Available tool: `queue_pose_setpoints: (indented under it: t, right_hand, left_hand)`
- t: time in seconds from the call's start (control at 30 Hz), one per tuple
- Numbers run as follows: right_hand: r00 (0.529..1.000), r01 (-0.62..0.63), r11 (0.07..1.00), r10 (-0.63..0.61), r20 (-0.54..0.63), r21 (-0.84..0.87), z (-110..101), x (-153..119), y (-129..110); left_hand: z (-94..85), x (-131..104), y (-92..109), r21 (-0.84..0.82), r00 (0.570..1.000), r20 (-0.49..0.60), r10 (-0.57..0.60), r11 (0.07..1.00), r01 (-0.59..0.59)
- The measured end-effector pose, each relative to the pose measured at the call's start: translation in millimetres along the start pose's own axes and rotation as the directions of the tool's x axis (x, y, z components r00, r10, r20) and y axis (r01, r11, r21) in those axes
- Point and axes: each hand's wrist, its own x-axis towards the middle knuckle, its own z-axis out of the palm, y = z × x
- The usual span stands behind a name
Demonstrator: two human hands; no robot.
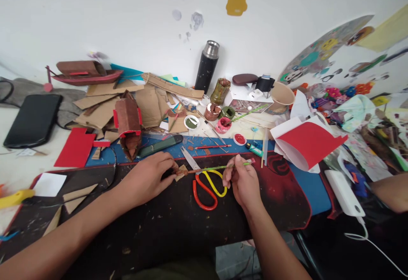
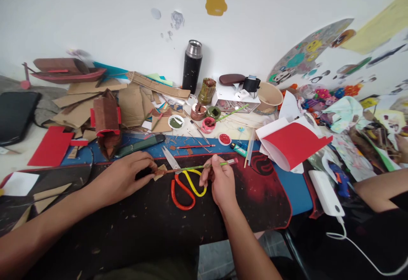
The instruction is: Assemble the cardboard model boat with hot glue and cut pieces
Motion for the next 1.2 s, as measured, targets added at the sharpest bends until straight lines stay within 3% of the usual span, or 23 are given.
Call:
queue_pose_setpoints:
  t: [0.33, 0.63, 1.0, 1.2]
  right_hand:
    - [0.998, 0.003, 0.999, 0.000, 0.061, -0.052, 12, -1, 9]
    - [0.999, 0.025, 0.999, -0.026, -0.025, -0.026, 3, 1, 2]
    - [1.000, 0.014, 0.999, -0.013, 0.027, -0.033, 12, 2, 8]
    - [1.000, 0.010, 1.000, -0.011, -0.017, -0.030, 7, 3, 4]
  left_hand:
    - [0.8, -1, 0, 0.002, 1.000, 0.004, -0.001, 1.000, 0.001]
    - [-0.5, 1, 3, 0.006, 1.000, -0.011, 0.000, 1.000, 0.000]
    - [1.0, -1, 2, -0.025, 1.000, -0.013, -0.008, 1.000, 0.008]
    - [2.4, -1, 2, -0.040, 0.999, -0.041, -0.015, 0.999, 0.013]
